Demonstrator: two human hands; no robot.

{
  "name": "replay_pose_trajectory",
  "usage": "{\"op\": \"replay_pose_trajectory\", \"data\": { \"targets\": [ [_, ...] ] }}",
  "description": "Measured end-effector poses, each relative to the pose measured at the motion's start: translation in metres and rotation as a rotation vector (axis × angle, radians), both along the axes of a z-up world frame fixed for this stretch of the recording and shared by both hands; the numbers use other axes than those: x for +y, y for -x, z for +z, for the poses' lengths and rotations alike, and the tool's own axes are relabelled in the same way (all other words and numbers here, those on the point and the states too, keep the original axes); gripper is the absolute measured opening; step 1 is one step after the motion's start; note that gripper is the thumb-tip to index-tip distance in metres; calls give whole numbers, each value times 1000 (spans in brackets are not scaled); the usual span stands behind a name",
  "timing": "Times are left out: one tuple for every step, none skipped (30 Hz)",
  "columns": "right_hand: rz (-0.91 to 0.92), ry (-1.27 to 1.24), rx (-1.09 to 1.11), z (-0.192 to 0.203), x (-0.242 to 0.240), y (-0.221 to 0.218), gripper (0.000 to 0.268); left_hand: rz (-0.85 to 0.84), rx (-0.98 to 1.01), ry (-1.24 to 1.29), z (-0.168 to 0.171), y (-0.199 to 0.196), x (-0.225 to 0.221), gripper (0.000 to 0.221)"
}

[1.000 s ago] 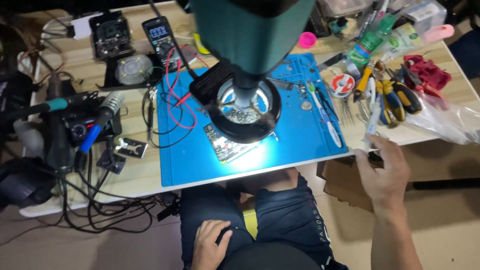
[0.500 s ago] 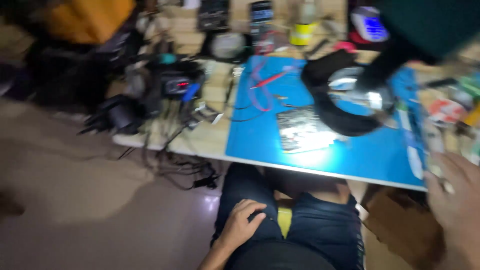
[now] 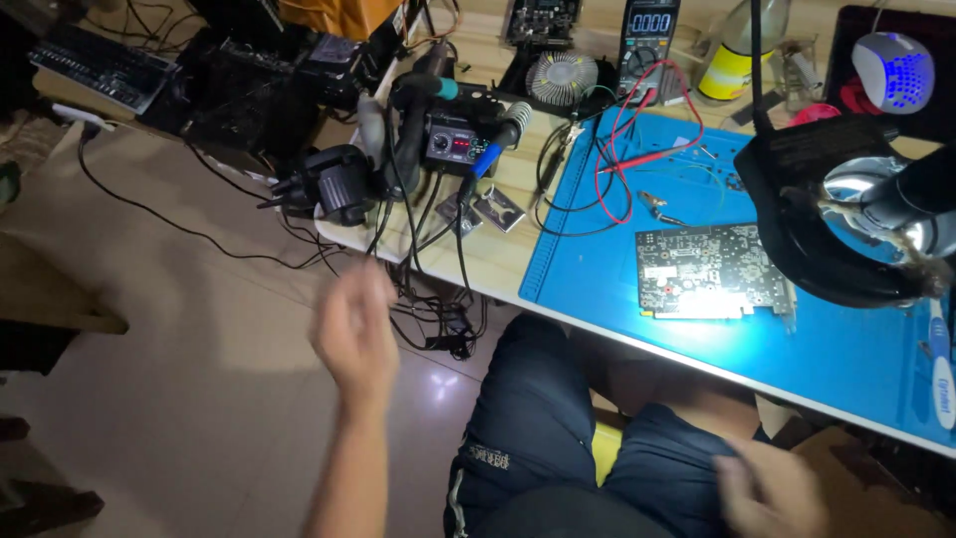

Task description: Repairing a circuit board by inspecting it under a microscope, applying flux, and soldering components.

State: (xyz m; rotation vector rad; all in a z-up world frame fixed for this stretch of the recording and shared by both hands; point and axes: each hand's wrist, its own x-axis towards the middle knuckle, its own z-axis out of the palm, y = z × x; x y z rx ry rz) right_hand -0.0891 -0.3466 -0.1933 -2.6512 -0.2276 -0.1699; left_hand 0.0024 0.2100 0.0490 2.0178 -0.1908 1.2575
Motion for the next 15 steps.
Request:
{"op": "replay_pose_trajectory", "data": {
  "targets": [
    [6, 6, 55, -2, 31, 2, 44, 41, 117, 13, 16, -17, 10, 9],
    [15, 12, 110, -3, 63, 3, 49, 85, 233, 26, 32, -33, 21, 18],
    [18, 10, 107, -1, 73, 5, 49, 88, 230, 25, 41, -55, 28, 18],
    [33, 147, 118, 2, 82, 5, 40, 125, 487, -20, 49, -79, 34, 22],
    [48, 284, 128, 4, 90, 5, 32, 160, 743, -67, 58, -103, 40, 26],
    [41, 286, 128, 11, 91, 3, 32, 154, 742, -67, 35, -129, 55, 26],
    [-6, 238, 200, 17, 92, 0, 31, 94, 689, -140, 12, -157, 70, 21],
    [-56, 187, 269, 23, 93, -4, 30, 31, 632, -213, -10, -188, 83, 17],
    [-66, 187, 264, 23, 92, -3, 30, 23, 625, -215, -8, -204, 80, 17],
    [-71, 184, 266, 23, 91, -2, 30, 111, 785, -372, -7, -219, 78, 17],
    [-75, 180, 269, 23, 90, -2, 30, 202, 941, -532, -5, -234, 77, 22],
    [-77, 179, 267, 23, 91, -1, 30, 201, 939, -534, 3, -233, 71, 22],
    [-98, 183, 299, 23, 92, -2, 30, 268, 949, -554, 11, -233, 65, 33],
    [-120, 190, 333, 23, 91, 0, 31, 334, 961, -573, 17, -233, 58, 46],
    [-122, 190, 334, 25, 92, -2, 31, 331, 961, -573, 15, -236, 60, 46]
  ]
}}
